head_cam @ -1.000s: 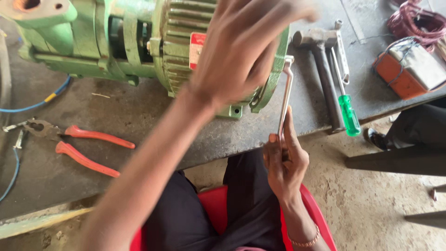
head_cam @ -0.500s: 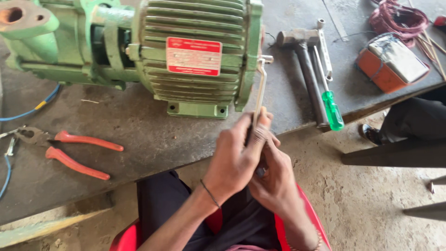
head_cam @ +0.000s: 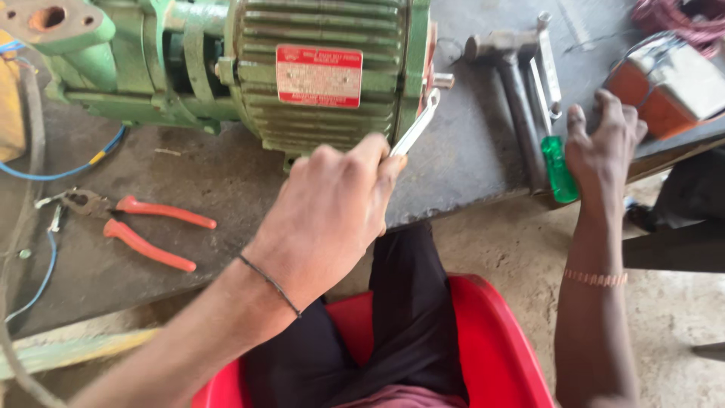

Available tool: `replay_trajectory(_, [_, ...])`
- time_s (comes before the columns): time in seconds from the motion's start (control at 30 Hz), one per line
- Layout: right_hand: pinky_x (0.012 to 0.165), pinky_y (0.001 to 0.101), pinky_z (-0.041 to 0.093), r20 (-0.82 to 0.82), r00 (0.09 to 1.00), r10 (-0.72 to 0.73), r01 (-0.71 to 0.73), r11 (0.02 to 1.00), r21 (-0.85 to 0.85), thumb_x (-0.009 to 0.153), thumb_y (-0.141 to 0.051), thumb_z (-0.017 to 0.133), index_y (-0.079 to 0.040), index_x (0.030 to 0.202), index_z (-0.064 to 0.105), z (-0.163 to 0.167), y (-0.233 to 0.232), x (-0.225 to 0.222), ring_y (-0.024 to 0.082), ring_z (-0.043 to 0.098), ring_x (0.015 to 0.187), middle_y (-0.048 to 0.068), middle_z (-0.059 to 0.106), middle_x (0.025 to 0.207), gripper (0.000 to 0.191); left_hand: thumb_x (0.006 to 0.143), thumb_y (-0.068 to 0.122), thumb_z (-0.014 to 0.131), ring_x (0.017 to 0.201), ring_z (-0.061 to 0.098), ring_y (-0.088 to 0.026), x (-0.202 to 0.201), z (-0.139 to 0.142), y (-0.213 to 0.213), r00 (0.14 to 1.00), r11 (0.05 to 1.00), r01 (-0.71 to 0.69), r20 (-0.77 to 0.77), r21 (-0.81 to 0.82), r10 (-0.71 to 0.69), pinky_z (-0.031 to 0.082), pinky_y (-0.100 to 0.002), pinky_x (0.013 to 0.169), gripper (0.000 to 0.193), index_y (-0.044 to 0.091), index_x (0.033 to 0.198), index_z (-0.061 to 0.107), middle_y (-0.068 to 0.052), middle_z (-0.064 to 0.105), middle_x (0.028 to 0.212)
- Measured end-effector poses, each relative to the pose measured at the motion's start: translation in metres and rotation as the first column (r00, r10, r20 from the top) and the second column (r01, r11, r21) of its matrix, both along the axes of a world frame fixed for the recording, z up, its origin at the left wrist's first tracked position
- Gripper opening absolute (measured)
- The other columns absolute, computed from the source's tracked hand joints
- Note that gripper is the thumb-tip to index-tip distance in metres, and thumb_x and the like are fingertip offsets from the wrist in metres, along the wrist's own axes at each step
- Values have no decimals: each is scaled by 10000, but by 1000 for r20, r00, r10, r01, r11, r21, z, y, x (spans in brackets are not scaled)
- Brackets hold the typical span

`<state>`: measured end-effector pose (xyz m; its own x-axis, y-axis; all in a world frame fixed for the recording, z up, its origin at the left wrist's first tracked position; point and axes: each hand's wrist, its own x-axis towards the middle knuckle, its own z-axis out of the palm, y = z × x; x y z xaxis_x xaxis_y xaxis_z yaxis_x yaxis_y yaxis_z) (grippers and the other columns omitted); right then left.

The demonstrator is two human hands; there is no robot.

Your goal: The person aligns and joins the motor end bell to the main housing, then uses a hammer to tap the casing into place. They insert and tighten bolts with a wrench to secure the assembly.

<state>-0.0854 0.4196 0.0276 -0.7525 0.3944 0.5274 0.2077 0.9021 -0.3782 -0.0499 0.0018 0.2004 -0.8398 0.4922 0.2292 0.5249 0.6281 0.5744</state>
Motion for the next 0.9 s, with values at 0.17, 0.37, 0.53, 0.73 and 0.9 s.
replay_trajectory(0.17, [984, 545, 429, 58, 998, 14, -16, 999, 29, 976, -220, 768, 17, 1429, 610, -17, 24, -45, 440, 527, 1196, 239, 611, 1230, 535, 1040, 265, 615, 623, 724, -341, -9, 33, 7, 979, 943, -14, -199, -333, -55, 584, -422, 487, 273, 21, 926, 658, -205, 673, 686])
replay_trajectory(0.37, [943, 513, 518, 216, 974, -64, 75, 996, -43, 1013, -321, 801, -85, 1238, 745, -4, 31, -71, 385, 672, 1105, 158, 709, 1159, 330, 995, 313, 645, 631, 701, -258, -23, 83, 32, 957, 434, 11, -115, -901, -264, 580, -379, 547, 302, 47, 882, 734, -139, 667, 714])
replay_trajectory(0.53, [1139, 468, 477, 74, 988, -132, 143, 975, -171, 1100, -266, 730, -45, 1326, 674, -15, 37, -82, 347, 624, 1293, 198, 720, 1198, 321, 1007, 319, 633, 627, 682, -240, -26, 117, 56, 958, 63, 79, 58, -995, -282, 565, -365, 546, 306, 49, 892, 721, -124, 654, 721])
replay_trajectory(0.73, [942, 519, 499, -429, 859, -279, 501, 631, 592, 683, -422, 804, -12, 1268, 694, -36, 48, -99, 448, 558, 1164, 305, 594, 1278, 722, 1021, 327, 618, 623, 658, -219, -52, 115, 67, 965, 9, 112, 106, -994, -242, 547, -347, 544, 312, 51, 904, 707, -107, 639, 729])
replay_trajectory(0.9, [982, 505, 498, -72, 993, 96, -86, 987, 137, 950, -78, 802, -18, 1192, 733, -40, 44, -93, 413, 544, 1216, 225, 608, 1326, 259, 1033, 334, 606, 620, 638, -201, -67, 103, 69, 965, 20, 132, 124, -991, -232, 531, -333, 543, 317, 53, 914, 694, -93, 626, 736])
